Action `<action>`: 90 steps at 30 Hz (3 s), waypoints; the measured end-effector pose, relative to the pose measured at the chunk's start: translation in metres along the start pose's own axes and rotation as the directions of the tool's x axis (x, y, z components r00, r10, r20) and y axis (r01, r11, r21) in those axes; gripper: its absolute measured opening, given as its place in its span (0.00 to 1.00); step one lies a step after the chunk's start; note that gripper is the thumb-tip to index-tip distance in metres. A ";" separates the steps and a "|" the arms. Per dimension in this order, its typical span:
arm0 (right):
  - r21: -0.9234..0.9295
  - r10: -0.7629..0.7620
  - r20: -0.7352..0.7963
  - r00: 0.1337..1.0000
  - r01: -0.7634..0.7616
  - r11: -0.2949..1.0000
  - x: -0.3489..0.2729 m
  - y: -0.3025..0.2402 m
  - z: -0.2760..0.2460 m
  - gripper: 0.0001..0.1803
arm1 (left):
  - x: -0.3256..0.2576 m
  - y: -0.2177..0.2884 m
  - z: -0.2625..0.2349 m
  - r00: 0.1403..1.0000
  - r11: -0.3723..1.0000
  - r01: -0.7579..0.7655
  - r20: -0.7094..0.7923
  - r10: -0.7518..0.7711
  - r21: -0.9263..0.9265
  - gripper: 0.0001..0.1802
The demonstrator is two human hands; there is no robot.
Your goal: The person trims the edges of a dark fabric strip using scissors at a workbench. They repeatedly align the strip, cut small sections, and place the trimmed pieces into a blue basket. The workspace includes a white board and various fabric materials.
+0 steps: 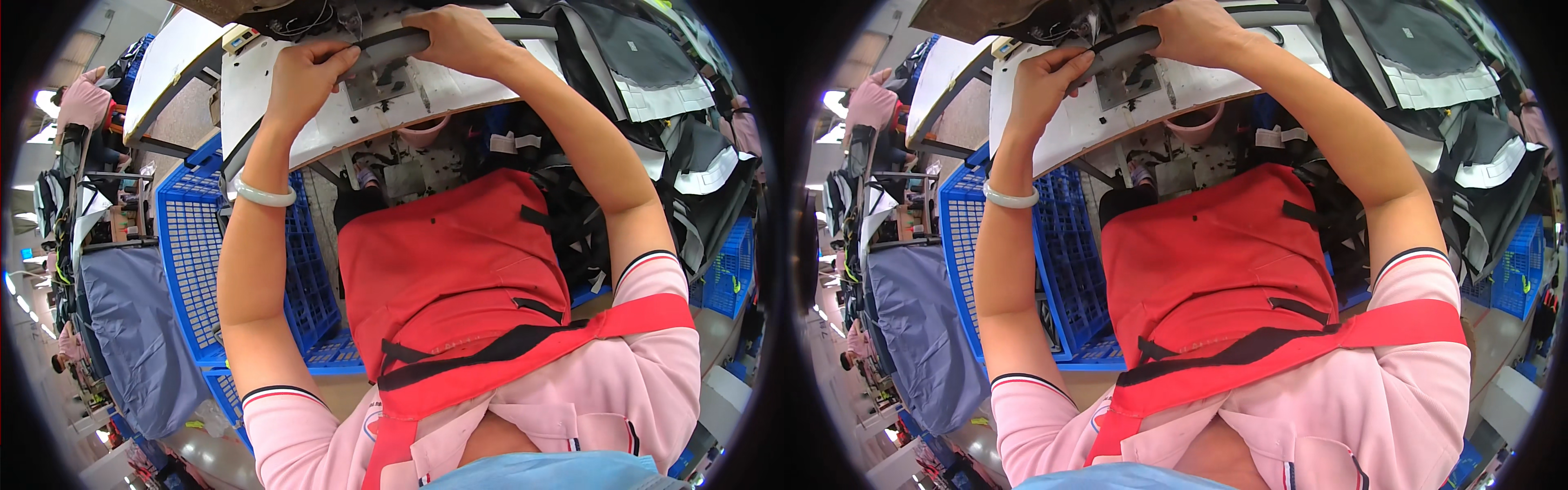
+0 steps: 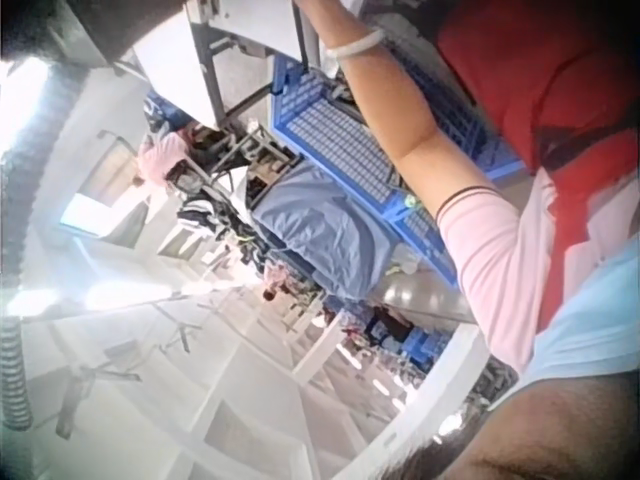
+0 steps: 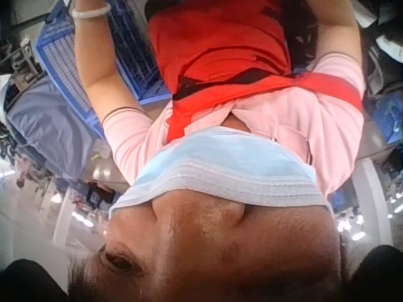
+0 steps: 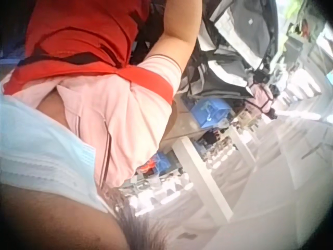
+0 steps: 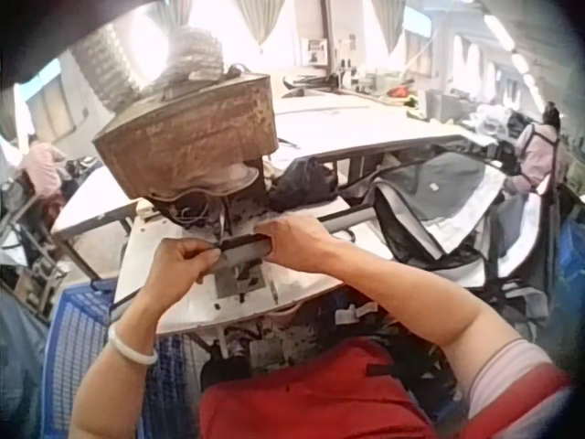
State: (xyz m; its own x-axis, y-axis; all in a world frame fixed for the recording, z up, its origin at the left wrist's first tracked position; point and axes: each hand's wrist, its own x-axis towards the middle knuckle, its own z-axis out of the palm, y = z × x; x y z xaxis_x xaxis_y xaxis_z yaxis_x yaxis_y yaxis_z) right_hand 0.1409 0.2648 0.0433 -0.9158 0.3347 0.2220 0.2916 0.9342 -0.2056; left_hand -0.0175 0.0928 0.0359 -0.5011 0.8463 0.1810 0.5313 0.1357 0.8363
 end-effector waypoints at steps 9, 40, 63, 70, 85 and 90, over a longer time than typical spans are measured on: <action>0.012 0.021 -0.117 0.993 -0.019 1.000 0.019 0.015 0.004 0.22 | 0.024 -0.020 -0.007 0.991 0.995 -0.070 -0.113 0.078 0.075 0.14; 0.195 -0.177 0.100 0.979 0.155 0.969 -0.044 -0.006 -0.046 0.33 | -0.055 0.026 -0.022 0.979 0.990 0.104 0.187 -0.086 -0.093 0.15; 0.217 -0.096 0.113 0.989 0.070 0.974 -0.006 0.023 -0.036 0.44 | 0.002 -0.006 -0.008 0.993 0.983 0.083 0.093 -0.069 -0.161 0.17; 0.223 -0.013 0.108 0.994 -0.011 0.975 0.005 0.025 -0.030 0.53 | 0.017 -0.016 -0.012 0.988 0.957 0.130 0.120 -0.101 -0.260 0.18; 0.264 0.026 0.224 0.974 -0.086 0.961 -0.018 0.006 -0.044 0.43 | 0.004 -0.006 -0.017 0.989 0.974 0.101 0.122 -0.077 -0.201 0.18; 0.266 0.154 -0.170 0.973 -0.105 0.958 -0.028 0.047 -0.021 0.36 | 0.008 -0.019 -0.027 0.999 0.965 0.025 0.030 -0.017 -0.260 0.16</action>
State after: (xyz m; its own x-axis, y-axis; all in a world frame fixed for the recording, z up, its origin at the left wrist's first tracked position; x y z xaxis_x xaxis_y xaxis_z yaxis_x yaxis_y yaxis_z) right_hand 0.1857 0.3019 0.0476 -0.7997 0.4904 0.3464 0.3018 0.8271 -0.4741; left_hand -0.0499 0.0834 0.0354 -0.4896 0.8588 0.1509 0.3232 0.0179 0.9462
